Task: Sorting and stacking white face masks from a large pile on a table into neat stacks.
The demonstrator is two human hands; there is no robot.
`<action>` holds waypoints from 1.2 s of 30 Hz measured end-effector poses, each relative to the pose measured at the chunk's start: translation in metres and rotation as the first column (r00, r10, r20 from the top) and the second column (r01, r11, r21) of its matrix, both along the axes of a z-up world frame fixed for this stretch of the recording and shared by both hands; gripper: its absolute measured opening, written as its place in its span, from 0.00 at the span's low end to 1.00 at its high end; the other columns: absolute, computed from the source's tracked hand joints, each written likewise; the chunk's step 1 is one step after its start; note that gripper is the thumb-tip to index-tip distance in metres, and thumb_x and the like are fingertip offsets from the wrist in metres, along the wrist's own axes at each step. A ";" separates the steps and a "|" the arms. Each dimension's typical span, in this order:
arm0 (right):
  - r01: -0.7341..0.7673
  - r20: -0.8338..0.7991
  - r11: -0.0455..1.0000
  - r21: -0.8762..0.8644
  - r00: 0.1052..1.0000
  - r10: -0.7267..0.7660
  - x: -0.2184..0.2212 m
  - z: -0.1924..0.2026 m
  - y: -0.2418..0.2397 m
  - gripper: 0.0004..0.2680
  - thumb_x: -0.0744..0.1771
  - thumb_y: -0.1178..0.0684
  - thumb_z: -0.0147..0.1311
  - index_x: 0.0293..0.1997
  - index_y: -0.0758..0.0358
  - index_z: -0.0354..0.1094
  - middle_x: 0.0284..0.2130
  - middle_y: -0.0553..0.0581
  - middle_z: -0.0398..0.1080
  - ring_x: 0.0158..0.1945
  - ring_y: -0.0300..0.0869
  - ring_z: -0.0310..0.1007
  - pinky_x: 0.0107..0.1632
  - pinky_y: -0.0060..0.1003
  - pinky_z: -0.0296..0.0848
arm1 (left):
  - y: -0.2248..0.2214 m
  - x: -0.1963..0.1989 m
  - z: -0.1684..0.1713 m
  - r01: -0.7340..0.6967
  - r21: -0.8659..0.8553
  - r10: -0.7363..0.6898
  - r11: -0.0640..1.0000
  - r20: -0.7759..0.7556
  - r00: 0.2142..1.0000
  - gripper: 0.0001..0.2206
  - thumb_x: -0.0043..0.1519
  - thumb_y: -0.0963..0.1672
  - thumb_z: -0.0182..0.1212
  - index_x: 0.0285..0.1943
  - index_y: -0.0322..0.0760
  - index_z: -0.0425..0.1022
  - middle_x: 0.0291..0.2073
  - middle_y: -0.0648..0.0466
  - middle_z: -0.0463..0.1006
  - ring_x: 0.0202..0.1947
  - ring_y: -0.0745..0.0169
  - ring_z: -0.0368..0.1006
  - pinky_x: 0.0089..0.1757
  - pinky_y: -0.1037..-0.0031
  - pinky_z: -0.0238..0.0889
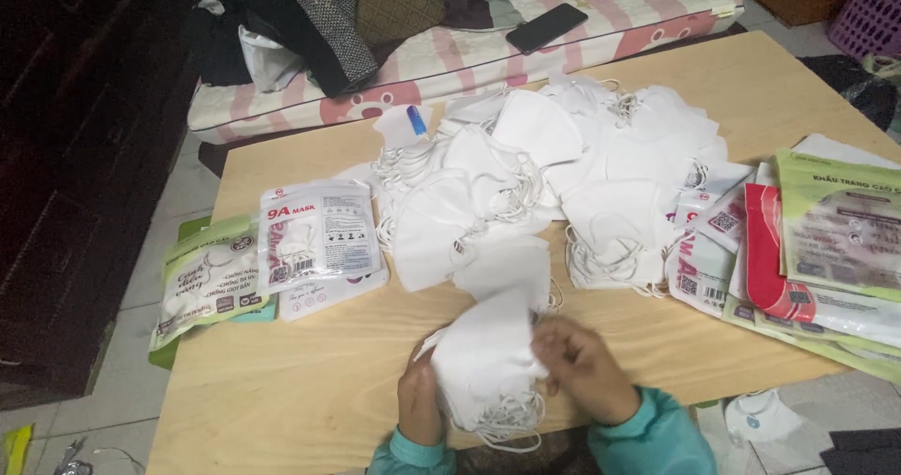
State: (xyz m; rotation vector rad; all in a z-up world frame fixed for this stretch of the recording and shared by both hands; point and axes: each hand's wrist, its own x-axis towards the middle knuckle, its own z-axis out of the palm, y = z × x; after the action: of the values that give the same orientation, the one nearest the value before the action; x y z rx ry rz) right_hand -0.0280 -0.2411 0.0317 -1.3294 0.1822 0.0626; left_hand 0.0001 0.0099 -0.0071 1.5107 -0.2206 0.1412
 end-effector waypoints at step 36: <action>0.277 0.474 0.537 -0.796 0.838 0.271 -0.016 0.032 0.019 0.12 0.63 0.55 0.56 0.50 0.55 0.78 0.50 0.55 0.78 0.53 0.49 0.77 0.53 0.40 0.77 | -0.003 0.000 0.025 0.095 0.012 -0.095 0.995 0.061 0.994 0.19 0.65 0.45 0.48 0.53 0.26 0.80 0.63 0.38 0.73 0.65 0.42 0.66 0.62 0.59 0.56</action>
State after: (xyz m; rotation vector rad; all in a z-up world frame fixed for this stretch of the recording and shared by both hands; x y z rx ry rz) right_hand -0.0437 -0.2222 0.0639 -2.2893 -0.3523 -0.4948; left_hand 0.0004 0.0066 0.0179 1.5034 -0.3425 0.1112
